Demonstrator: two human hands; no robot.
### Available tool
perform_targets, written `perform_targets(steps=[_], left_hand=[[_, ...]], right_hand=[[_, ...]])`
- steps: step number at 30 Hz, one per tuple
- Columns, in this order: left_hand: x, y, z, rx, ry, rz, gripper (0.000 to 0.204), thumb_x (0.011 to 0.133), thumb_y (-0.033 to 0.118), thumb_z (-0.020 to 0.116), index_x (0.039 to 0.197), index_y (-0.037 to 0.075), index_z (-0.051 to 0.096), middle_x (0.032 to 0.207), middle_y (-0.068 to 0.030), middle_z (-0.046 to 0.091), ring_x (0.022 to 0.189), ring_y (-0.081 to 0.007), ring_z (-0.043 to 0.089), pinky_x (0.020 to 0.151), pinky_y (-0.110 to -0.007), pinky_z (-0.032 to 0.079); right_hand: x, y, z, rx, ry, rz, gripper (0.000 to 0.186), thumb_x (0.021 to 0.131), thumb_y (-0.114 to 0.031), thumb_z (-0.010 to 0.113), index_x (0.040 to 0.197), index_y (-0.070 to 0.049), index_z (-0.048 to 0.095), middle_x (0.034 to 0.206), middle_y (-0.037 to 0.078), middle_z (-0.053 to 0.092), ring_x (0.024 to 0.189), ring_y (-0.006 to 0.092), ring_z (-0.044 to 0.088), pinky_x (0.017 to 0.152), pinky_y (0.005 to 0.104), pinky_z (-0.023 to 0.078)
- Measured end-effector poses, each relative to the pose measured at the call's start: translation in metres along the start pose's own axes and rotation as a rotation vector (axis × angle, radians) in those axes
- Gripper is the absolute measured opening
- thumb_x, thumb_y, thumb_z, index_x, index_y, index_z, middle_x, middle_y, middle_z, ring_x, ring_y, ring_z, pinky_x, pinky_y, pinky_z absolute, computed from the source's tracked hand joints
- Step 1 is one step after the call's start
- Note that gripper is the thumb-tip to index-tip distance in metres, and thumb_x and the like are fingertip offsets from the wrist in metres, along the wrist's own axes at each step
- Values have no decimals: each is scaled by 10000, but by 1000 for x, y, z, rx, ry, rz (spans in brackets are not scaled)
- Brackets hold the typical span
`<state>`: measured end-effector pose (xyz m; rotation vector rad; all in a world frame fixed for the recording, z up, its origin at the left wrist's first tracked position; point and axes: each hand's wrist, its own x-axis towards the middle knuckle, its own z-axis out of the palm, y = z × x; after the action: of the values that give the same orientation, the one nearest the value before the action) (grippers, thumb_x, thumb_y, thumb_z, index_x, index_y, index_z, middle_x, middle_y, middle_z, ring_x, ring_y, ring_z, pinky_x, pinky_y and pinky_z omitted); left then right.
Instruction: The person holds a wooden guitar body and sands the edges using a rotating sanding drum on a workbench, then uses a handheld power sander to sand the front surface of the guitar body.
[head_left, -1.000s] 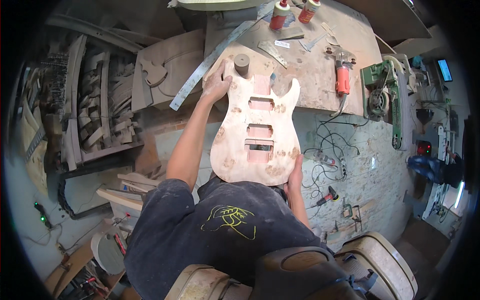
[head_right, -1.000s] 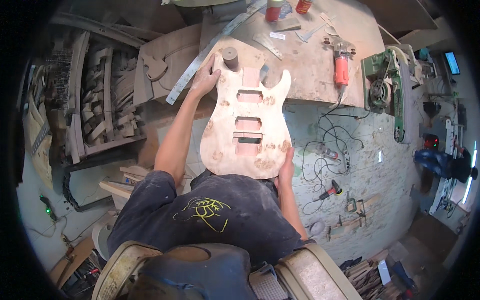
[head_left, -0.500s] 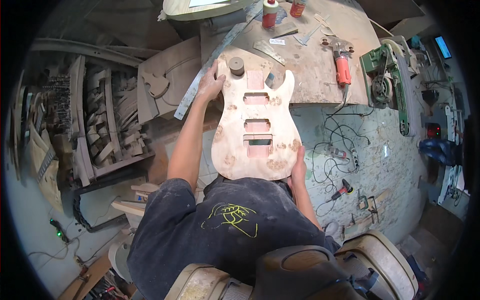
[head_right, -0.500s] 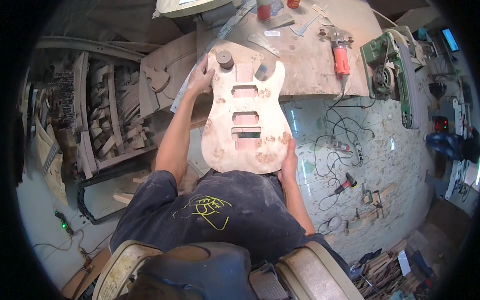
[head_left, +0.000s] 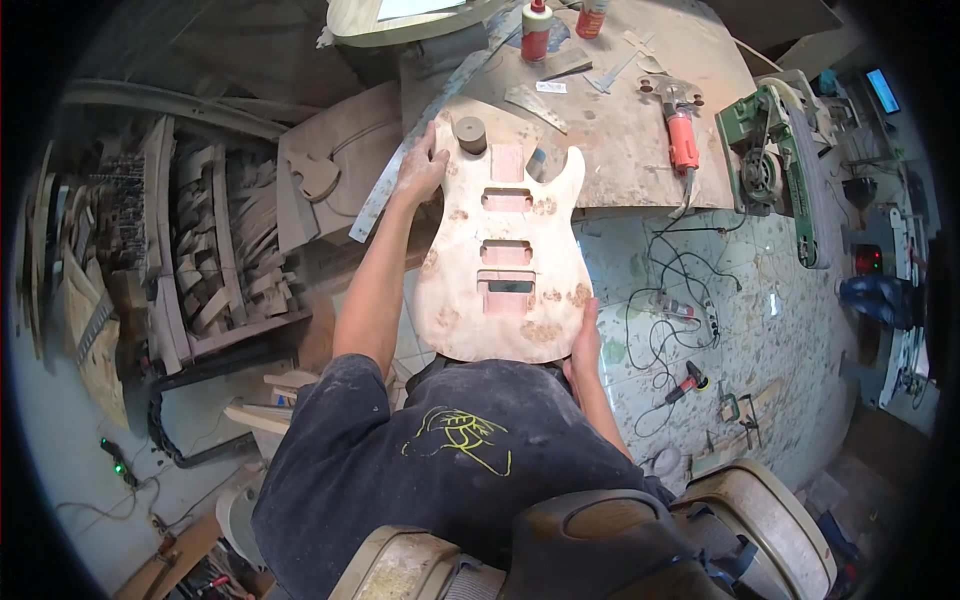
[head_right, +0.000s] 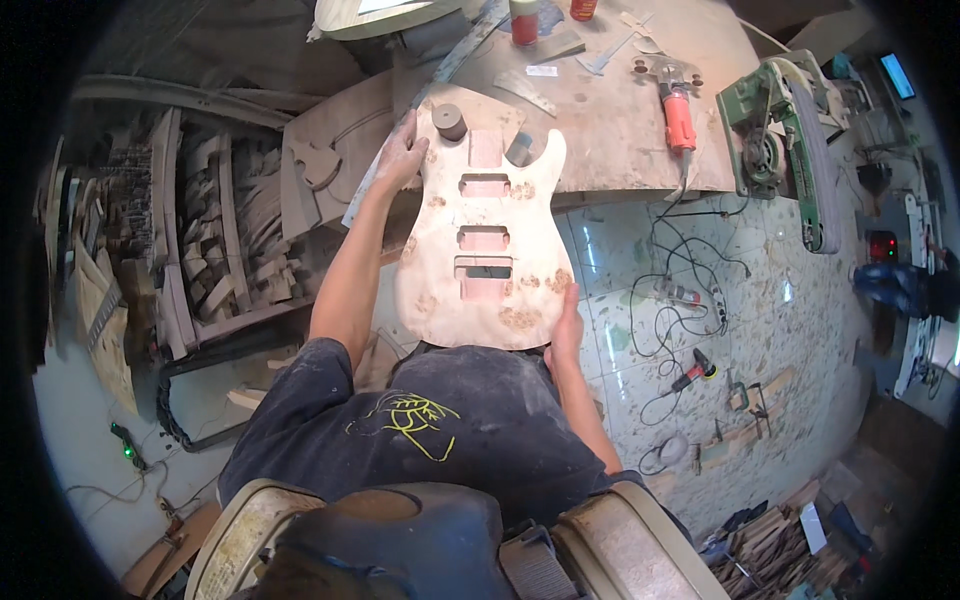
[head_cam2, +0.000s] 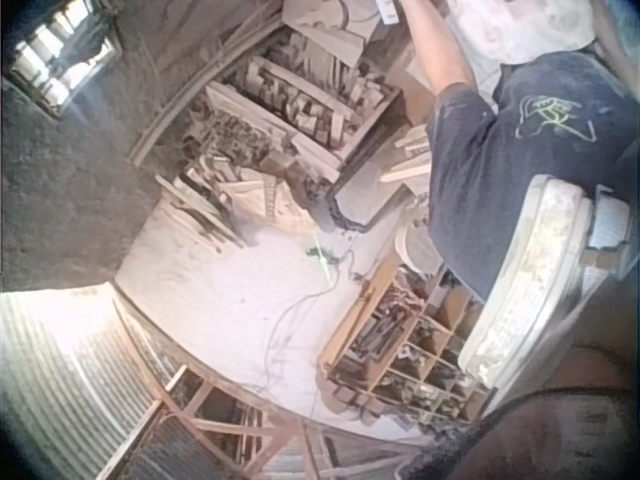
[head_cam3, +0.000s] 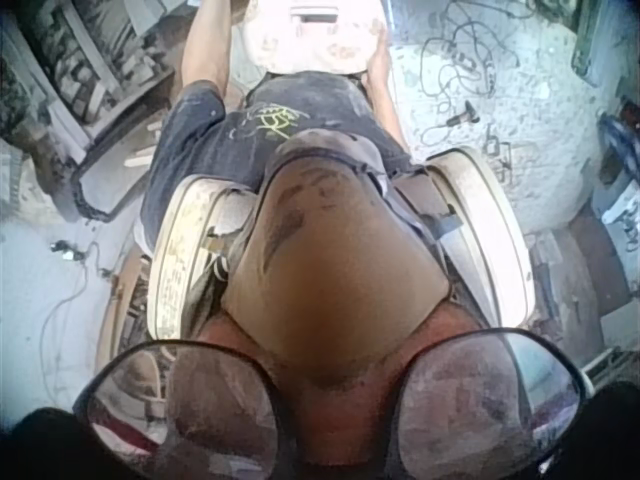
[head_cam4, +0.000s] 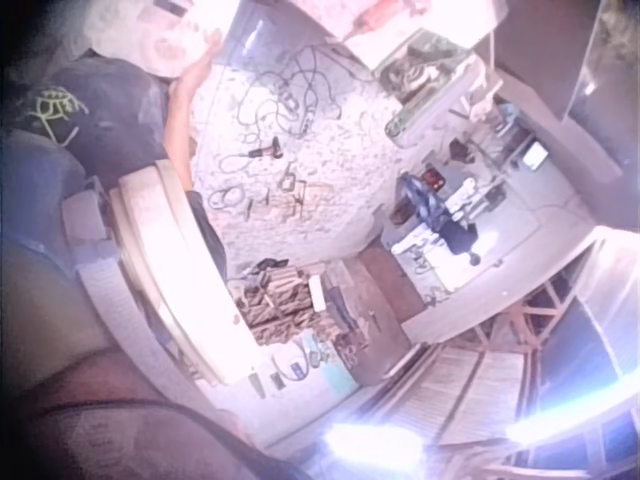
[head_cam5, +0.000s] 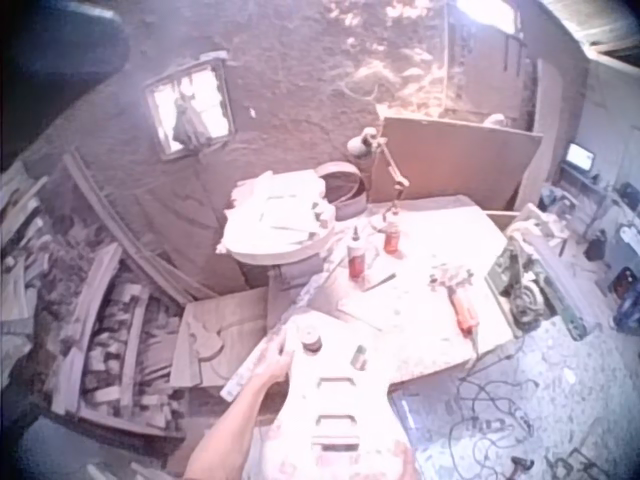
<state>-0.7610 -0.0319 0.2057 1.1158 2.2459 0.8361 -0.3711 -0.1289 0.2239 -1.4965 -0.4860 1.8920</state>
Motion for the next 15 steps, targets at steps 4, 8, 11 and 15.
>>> perform_targets(steps=[4,8,11,15], left_hand=[[0,3,-3,21,-48,-20,747,942,328,573,1594,217,227,1586,-235,308,1442,-381,359,1194,-411,278],[-2,5,-6,-6,-15,36,749,938,342,580,1592,216,236,1558,-230,367,1417,-377,400,1180,-413,303],[-7,12,-9,-16,-12,5,747,935,350,581,1589,208,250,1497,-229,460,1372,-374,459,1151,-415,344],[-9,15,-11,-13,-2,-5,740,933,334,579,1586,193,261,1434,-232,530,1331,-378,502,1121,-417,375]], right_hand=[[-2,-3,-2,9,-16,2,803,999,-619,457,1356,99,492,1299,171,616,1156,228,625,981,352,501],[-4,-3,1,7,-19,-15,808,995,-620,465,1361,101,485,1304,175,613,1162,235,624,988,358,499],[0,-1,-4,-3,-35,19,838,987,-636,458,1412,86,431,1359,171,581,1193,251,614,1009,383,501],[-4,-1,-1,11,-36,4,815,992,-621,473,1369,101,476,1299,176,614,1160,237,624,985,358,500]])
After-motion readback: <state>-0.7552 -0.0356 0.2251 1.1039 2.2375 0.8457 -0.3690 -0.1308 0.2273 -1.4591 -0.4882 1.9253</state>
